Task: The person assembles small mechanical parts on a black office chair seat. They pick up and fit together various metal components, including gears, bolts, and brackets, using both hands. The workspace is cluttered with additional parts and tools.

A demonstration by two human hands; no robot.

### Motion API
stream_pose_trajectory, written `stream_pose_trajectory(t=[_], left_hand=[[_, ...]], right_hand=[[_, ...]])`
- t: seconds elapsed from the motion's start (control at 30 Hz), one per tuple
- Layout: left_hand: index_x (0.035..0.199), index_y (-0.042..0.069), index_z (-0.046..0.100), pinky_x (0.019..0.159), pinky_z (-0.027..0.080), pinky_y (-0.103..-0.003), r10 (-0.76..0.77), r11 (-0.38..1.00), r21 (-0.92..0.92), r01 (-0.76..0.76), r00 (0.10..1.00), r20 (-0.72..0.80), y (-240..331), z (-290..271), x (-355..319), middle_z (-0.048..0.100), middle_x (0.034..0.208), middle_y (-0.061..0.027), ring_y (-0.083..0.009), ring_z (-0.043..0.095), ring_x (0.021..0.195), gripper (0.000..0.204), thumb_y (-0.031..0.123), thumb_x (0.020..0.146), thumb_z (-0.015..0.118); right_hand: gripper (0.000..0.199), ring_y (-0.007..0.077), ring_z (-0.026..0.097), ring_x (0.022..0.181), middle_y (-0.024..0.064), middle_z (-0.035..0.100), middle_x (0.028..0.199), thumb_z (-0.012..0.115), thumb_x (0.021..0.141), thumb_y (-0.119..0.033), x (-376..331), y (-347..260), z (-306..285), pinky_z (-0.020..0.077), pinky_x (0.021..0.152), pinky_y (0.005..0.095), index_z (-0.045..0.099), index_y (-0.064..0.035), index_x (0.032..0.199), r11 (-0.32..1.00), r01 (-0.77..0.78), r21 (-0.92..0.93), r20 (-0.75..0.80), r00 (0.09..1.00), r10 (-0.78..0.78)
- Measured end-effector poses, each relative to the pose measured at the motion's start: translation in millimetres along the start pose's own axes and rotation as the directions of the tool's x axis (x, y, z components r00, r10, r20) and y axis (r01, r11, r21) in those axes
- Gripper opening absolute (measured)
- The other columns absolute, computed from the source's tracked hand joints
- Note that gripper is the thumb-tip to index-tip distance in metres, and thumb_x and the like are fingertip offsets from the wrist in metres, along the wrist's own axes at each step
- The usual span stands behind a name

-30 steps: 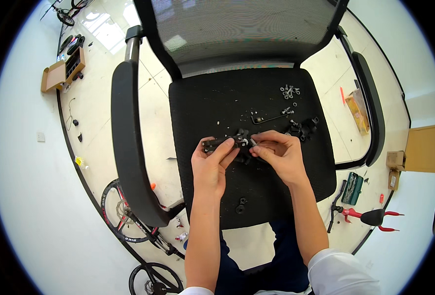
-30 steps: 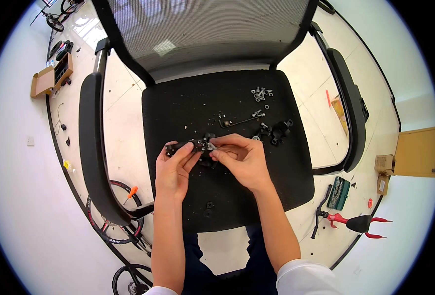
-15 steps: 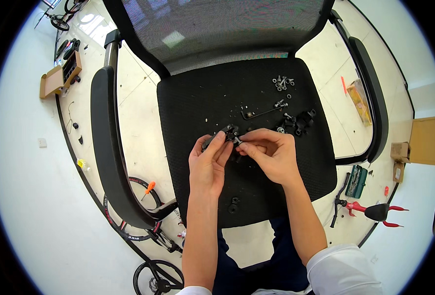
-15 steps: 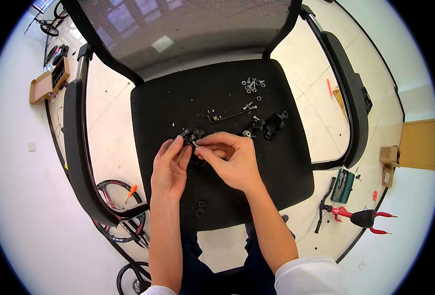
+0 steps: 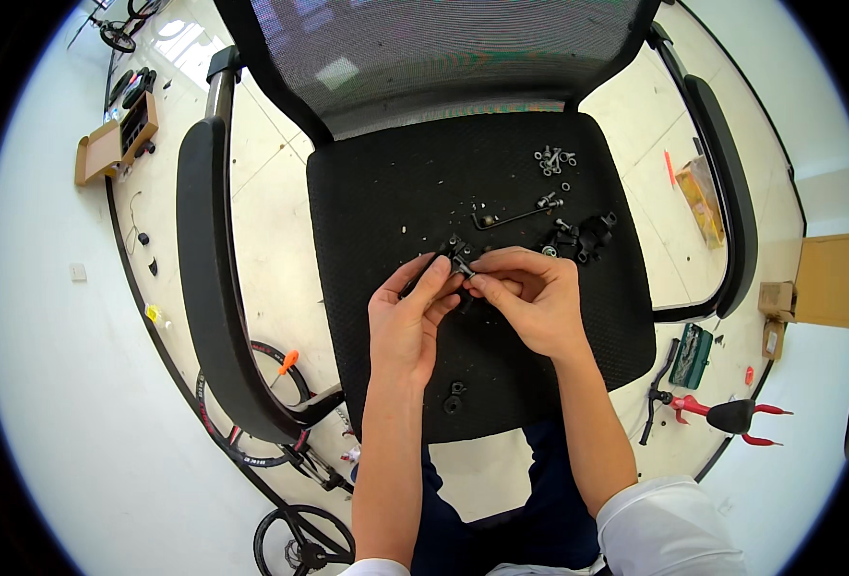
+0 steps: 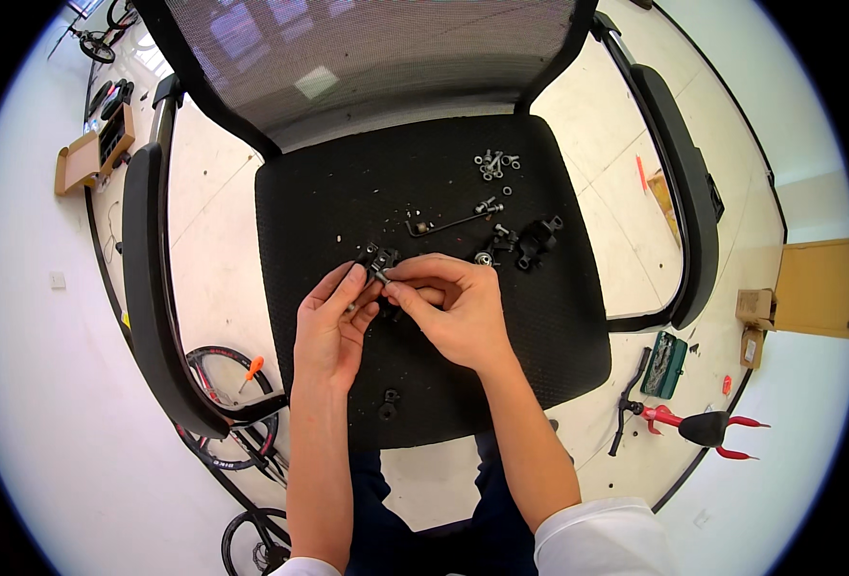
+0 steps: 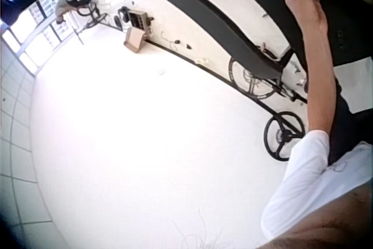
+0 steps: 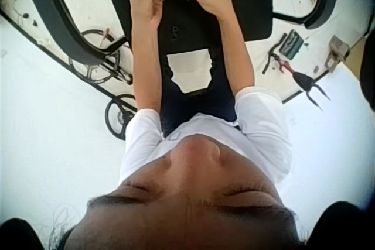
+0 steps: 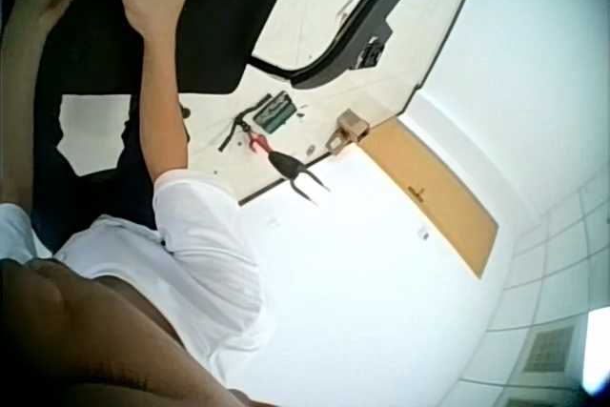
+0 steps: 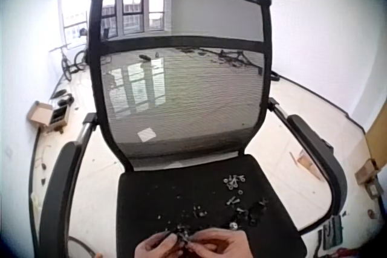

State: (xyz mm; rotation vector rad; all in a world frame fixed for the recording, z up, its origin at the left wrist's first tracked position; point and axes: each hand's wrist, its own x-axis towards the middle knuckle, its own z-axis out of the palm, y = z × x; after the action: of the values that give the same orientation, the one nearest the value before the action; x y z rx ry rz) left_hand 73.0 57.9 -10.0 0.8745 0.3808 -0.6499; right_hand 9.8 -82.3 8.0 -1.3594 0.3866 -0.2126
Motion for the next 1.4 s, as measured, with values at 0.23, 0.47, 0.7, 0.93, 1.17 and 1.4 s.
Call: stream_pose_trajectory(t=[0.23, 0.47, 0.7, 0.93, 1.17, 1.4], left_hand=[[0.1, -0.003, 0.068, 0.065, 0.053, -0.024, 0.015, 0.998, 0.059, -0.015, 1.0, 0.003, 5.8, 3.6, -3.6, 0.071, 0.087, -0.0106, -0.0154, 0.069, 0.078, 0.02, 0.01, 0.086, 0.073], [0.095, 0.001, 0.07, 0.061, 0.048, -0.023, -0.029, 0.997, 0.066, 0.026, 0.999, 0.041, 2.9, 2.7, -3.8, 0.069, 0.082, -0.0062, -0.0111, 0.063, 0.071, 0.017, 0.016, 0.088, 0.071], [0.096, 0.001, 0.07, 0.059, 0.047, -0.023, -0.022, 0.994, 0.104, 0.017, 0.999, 0.049, 0.9, 0.2, -2.8, 0.068, 0.079, -0.0052, -0.01, 0.059, 0.066, 0.017, 0.016, 0.089, 0.071], [0.098, 0.001, 0.07, 0.061, 0.052, -0.024, 0.012, 0.969, 0.245, -0.022, 0.999, 0.043, 3.2, 2.1, -4.6, 0.071, 0.083, -0.0088, -0.0132, 0.066, 0.071, 0.017, 0.014, 0.088, 0.071], [0.099, 0.0, 0.069, 0.067, 0.054, -0.026, -0.005, 0.954, 0.298, -0.021, 0.996, 0.085, 1.1, 3.6, -5.2, 0.071, 0.087, -0.0097, -0.0144, 0.068, 0.074, 0.018, 0.014, 0.088, 0.07], [0.101, -0.004, 0.07, 0.077, 0.05, -0.023, 0.088, 0.932, 0.344, -0.11, 0.993, 0.081, -1.5, 3.6, -4.0, 0.071, 0.089, -0.0102, -0.0127, 0.066, 0.081, 0.02, 0.011, 0.089, 0.069]], right_hand=[[0.013, 0.0182, 0.069, 0.085, 0.0144, 0.068, 0.096, 0.066, 0.084, 0.01, -0.3, 3.4, 3.9, 0.0582, 0.078, 0.0275, 0.067, 0.0099, 0.097, 0.998, -0.034, 0.056, -0.04, 0.999, 0.036], [0.014, 0.0169, 0.069, 0.085, 0.0139, 0.069, 0.095, 0.067, 0.083, 0.009, 0.9, 3.6, 4.2, 0.0571, 0.079, 0.0258, 0.067, 0.0098, 0.097, 1.0, 0.005, 0.023, -0.055, 0.998, -0.004], [0.014, 0.0162, 0.069, 0.087, 0.0141, 0.069, 0.095, 0.067, 0.082, 0.009, 1.1, 3.8, 1.1, 0.057, 0.079, 0.0247, 0.068, 0.0094, 0.096, 0.998, 0.054, -0.022, -0.058, 0.997, -0.055], [0.013, 0.0155, 0.069, 0.08, 0.0142, 0.07, 0.089, 0.068, 0.084, 0.006, 1.8, -2.9, 0.9, 0.0574, 0.078, 0.0243, 0.068, 0.0091, 0.097, 0.999, -0.034, 0.025, -0.084, 0.996, 0.036], [0.017, 0.0182, 0.07, 0.08, 0.0153, 0.07, 0.09, 0.068, 0.086, 0.0, 7.3, 1.4, -4.0, 0.0586, 0.077, 0.0272, 0.067, 0.0087, 0.102, 0.98, -0.144, 0.136, -0.125, 0.979, 0.161], [0.016, 0.0198, 0.07, 0.086, 0.0176, 0.07, 0.096, 0.067, 0.086, 0.004, 4.7, 1.4, -2.4, 0.0581, 0.081, 0.0286, 0.067, 0.0088, 0.101, 0.994, -0.069, 0.082, -0.07, 0.995, 0.075]])
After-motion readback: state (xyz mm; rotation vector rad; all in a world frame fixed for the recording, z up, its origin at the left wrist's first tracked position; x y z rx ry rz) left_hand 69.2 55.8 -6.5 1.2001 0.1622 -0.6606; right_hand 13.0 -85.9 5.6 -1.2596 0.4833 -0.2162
